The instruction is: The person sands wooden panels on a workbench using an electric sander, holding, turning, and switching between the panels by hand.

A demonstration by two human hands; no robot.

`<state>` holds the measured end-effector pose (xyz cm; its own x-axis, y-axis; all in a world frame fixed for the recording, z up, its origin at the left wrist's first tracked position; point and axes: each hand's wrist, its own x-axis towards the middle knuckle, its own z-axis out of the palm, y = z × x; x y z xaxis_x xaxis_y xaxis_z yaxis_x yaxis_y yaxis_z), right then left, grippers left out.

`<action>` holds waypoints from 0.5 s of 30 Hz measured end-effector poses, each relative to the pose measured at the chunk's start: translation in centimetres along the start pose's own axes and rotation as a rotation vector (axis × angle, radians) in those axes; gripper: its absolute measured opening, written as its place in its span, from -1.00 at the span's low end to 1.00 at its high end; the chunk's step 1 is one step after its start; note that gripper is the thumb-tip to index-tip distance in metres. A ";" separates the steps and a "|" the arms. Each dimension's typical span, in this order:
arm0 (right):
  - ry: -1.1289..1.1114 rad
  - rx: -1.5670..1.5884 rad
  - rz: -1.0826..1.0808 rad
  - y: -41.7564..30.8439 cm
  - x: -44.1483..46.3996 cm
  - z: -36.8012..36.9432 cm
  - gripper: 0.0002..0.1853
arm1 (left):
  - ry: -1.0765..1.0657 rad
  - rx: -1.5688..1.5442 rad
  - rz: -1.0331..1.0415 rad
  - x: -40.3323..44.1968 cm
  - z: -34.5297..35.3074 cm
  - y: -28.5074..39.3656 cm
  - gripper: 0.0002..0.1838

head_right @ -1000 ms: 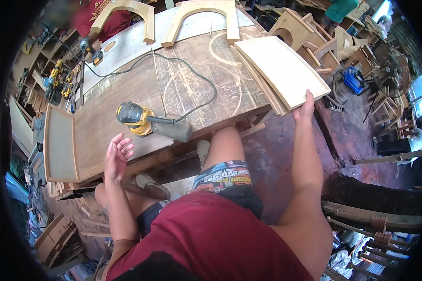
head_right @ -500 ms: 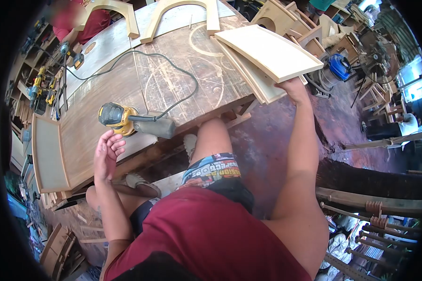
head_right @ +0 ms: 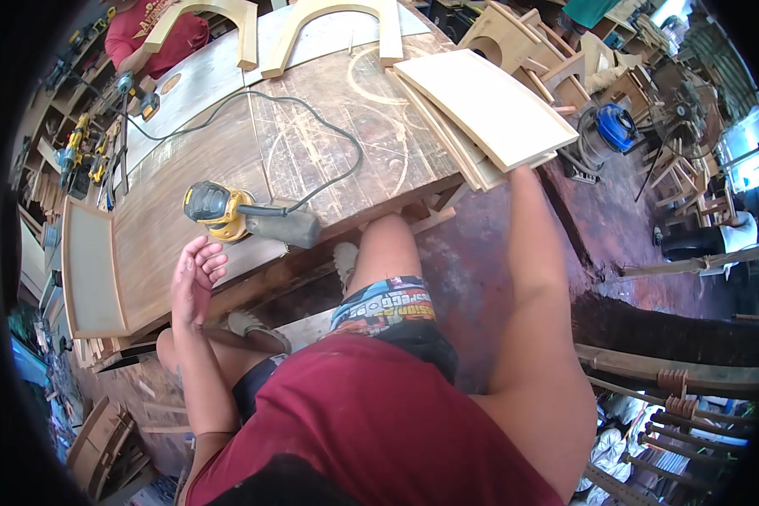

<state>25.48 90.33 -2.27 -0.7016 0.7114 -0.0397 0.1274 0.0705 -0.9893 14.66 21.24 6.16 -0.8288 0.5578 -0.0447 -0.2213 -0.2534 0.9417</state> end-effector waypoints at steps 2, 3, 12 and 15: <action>-0.187 0.161 0.255 -0.4 -0.7 -1.0 -0.80 | 0.019 -0.008 -0.036 -0.4 -0.1 -0.1 -0.41; -0.278 0.210 0.366 -0.5 -1.0 -1.5 -0.81 | 0.027 -0.010 -0.034 -0.5 -0.2 -0.2 -0.41; -0.969 -0.089 0.464 -1.0 -6.0 2.8 -0.80 | -0.060 0.015 -0.151 -0.8 -1.0 -1.1 -0.39; -0.800 -0.042 0.500 -0.5 -4.7 1.3 -0.73 | -0.090 0.063 -0.202 -1.0 -1.3 -0.7 -0.43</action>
<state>27.82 86.01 -1.80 -0.8298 -0.0235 -0.5576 0.5576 -0.0765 -0.8266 15.00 19.78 5.11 -0.7215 0.6607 -0.2070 -0.3429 -0.0813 0.9359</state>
